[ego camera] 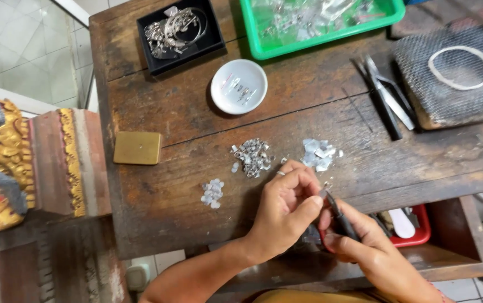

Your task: A person uses pliers to shape and manipulate small silver jewelry components on a wooden workbench.

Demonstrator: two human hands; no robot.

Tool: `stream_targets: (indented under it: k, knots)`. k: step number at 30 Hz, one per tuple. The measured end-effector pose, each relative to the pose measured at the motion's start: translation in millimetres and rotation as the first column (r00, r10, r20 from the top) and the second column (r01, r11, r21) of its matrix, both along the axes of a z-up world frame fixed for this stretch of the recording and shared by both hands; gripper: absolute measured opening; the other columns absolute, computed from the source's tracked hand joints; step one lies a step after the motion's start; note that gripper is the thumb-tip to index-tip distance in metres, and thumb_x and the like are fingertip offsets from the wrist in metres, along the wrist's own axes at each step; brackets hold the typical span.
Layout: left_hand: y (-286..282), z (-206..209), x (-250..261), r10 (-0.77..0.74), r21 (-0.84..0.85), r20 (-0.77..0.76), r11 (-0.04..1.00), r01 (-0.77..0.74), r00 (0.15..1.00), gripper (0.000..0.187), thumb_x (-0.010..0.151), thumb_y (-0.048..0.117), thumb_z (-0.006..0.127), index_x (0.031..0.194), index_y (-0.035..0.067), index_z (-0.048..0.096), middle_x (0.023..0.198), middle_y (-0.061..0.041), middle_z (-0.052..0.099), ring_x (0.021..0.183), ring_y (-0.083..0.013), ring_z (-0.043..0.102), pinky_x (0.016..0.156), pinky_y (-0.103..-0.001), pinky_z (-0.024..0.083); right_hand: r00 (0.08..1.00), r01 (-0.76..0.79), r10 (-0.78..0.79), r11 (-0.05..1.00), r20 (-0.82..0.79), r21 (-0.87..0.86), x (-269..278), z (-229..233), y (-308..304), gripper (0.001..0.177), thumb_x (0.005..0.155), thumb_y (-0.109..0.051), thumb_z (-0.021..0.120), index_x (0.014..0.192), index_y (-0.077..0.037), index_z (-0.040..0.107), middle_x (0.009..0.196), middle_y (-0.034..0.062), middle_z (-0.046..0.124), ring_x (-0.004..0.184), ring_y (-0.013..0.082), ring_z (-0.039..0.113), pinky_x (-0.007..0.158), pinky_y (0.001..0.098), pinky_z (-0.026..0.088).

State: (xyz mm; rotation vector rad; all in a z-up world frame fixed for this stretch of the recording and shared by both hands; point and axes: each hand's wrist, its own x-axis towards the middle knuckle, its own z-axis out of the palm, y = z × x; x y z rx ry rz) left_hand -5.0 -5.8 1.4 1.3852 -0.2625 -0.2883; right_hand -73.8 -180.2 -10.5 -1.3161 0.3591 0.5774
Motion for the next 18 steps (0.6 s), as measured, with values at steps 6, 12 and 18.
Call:
stream_targets:
  k: [6,12,18]
  knots:
    - [-1,-6,-5,-0.035,-0.060,-0.051,0.998,0.032,0.998,0.012,0.093,0.012,0.064,0.083,0.013,0.058,0.096,-0.005,0.051,0.101,-0.0125,0.053,0.088,-0.027,0.051,1.000,-0.002,0.002,1.000,0.029,0.011,-8,-10,-2,0.006,0.090,-0.001,0.065,0.096,-0.001,0.063,0.076,0.0109,0.055,0.064,0.0181,0.040,0.054,0.0320,0.031]
    - [1,-9,-4,0.009,0.019,-0.013,1.000,-0.008,1.000,0.015,0.086,0.006,0.061,0.075,0.015,0.056,0.097,-0.004,0.054,0.097,-0.0120,0.056,0.088,-0.026,0.047,0.994,-0.088,0.088,0.996,0.058,-0.004,-8,-13,-4,0.008,0.091,-0.008,0.069,0.096,-0.003,0.066,0.076,0.0064,0.053,0.064,0.0169,0.047,0.058,0.0311,0.036]
    - [3,-8,-3,0.004,0.022,-0.023,1.000,-0.004,1.000,0.019,0.082,0.000,0.060,0.071,0.015,0.055,0.095,-0.005,0.054,0.093,-0.0107,0.055,0.079,-0.023,0.045,0.997,-0.079,0.080,0.987,-0.003,0.139,-7,-14,-2,0.012,0.092,-0.006,0.069,0.102,0.001,0.068,0.073,0.0057,0.045,0.061,0.0165,0.037,0.056,0.0318,0.030]
